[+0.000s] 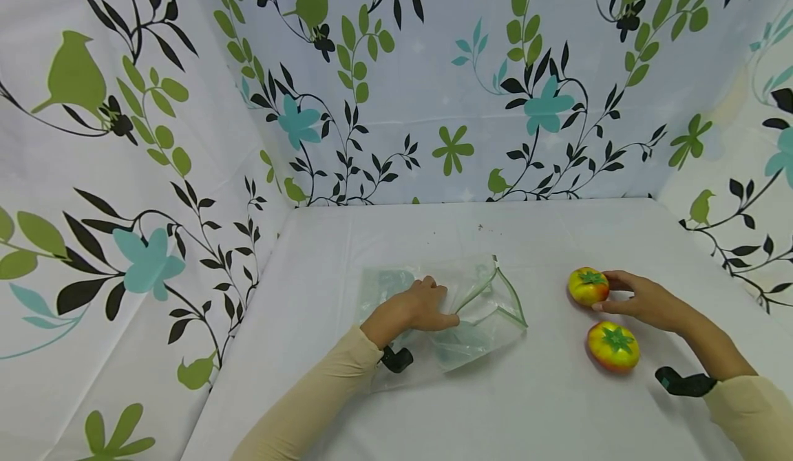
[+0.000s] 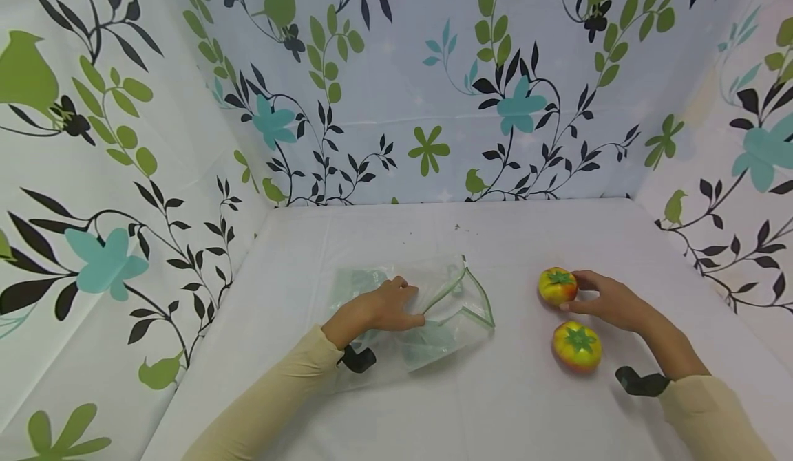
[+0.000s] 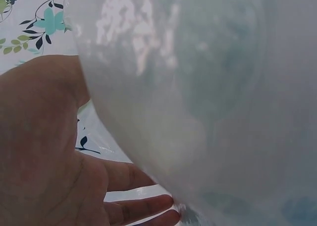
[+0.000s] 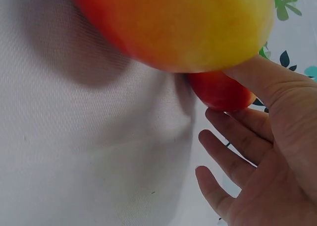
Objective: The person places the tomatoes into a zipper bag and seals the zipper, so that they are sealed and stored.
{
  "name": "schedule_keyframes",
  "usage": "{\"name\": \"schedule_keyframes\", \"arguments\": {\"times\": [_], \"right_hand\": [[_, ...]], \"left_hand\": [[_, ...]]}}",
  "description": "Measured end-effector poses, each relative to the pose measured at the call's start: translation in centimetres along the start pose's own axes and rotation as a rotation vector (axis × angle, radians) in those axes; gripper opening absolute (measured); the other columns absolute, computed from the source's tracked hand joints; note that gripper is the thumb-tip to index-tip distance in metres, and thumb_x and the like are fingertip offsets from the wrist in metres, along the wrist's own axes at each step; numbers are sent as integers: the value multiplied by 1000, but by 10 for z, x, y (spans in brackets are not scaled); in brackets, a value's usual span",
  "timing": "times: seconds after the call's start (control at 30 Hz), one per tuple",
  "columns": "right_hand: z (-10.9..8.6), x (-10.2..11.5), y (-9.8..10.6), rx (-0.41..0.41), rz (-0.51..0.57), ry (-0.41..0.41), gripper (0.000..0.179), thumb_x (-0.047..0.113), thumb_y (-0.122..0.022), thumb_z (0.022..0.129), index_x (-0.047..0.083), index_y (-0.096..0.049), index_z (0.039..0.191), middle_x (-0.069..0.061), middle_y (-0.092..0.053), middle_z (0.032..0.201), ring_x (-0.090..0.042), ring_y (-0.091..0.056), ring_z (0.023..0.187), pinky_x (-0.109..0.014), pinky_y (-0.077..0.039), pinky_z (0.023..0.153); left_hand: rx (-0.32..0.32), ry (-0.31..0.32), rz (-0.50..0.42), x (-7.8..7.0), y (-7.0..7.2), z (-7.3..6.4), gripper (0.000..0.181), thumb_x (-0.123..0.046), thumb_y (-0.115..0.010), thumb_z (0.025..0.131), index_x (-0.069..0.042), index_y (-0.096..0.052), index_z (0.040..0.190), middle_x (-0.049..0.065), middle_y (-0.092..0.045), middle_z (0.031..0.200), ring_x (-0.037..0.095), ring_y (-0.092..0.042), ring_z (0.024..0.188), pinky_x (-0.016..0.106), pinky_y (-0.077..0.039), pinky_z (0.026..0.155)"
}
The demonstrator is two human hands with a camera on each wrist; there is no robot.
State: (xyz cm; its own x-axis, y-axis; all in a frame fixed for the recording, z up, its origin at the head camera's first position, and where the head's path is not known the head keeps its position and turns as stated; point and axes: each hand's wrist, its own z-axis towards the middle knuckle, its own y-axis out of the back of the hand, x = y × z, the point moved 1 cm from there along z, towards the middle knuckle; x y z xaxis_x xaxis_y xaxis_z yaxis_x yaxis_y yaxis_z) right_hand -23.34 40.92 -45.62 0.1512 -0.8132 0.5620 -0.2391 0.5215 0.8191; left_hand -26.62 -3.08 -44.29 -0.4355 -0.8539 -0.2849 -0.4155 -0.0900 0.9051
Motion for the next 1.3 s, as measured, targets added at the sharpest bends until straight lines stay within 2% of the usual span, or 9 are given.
{"name": "schedule_keyframes", "arguments": {"times": [0.3, 0.6, 0.93, 1.17, 1.3], "right_hand": [[1, 13, -1, -40, -4, 33, 77, 36, -74, 99, -11, -44, 151, -37, -56, 142, -57, -53, 130, -73, -47, 100], [6, 43, -7, -73, -4, 54, 76, 39, -77, 97, -7, -46, 150, -34, -59, 141, -53, -54, 130, -72, -45, 104], [8, 83, -20, -118, -21, 115, 77, 37, -84, 91, -3, -50, 148, -26, -65, 136, -48, -57, 129, -71, -45, 104], [9, 108, -30, -106, -36, 147, 76, 33, -86, 89, 1, -51, 148, -23, -65, 136, -48, -57, 130, -77, -41, 104], [10, 117, -36, -102, -46, 182, 75, 33, -87, 88, 2, -53, 147, -19, -66, 135, -43, -60, 125, -72, -46, 103]], "left_hand": [[0, -7, -5, 1, 0, 0, 76, -57, -54, 99, -12, -47, 159, 12, -42, 159, 30, -45, 144, 50, -48, 108], [6, -7, -13, 2, 1, -1, 77, -59, -55, 99, -13, -45, 161, 11, -42, 160, 29, -44, 144, 49, -47, 109], [16, -5, -15, 2, 1, -2, 78, -58, -53, 99, -13, -43, 162, 11, -40, 161, 28, -43, 145, 49, -46, 111], [22, -11, -16, 4, 0, -1, 79, -59, -52, 99, -14, -41, 163, 10, -39, 162, 28, -41, 147, 49, -45, 112], [24, -8, -22, 5, 0, -1, 80, -60, -52, 99, -14, -41, 163, 10, -38, 163, 28, -40, 148, 49, -45, 112]]}}
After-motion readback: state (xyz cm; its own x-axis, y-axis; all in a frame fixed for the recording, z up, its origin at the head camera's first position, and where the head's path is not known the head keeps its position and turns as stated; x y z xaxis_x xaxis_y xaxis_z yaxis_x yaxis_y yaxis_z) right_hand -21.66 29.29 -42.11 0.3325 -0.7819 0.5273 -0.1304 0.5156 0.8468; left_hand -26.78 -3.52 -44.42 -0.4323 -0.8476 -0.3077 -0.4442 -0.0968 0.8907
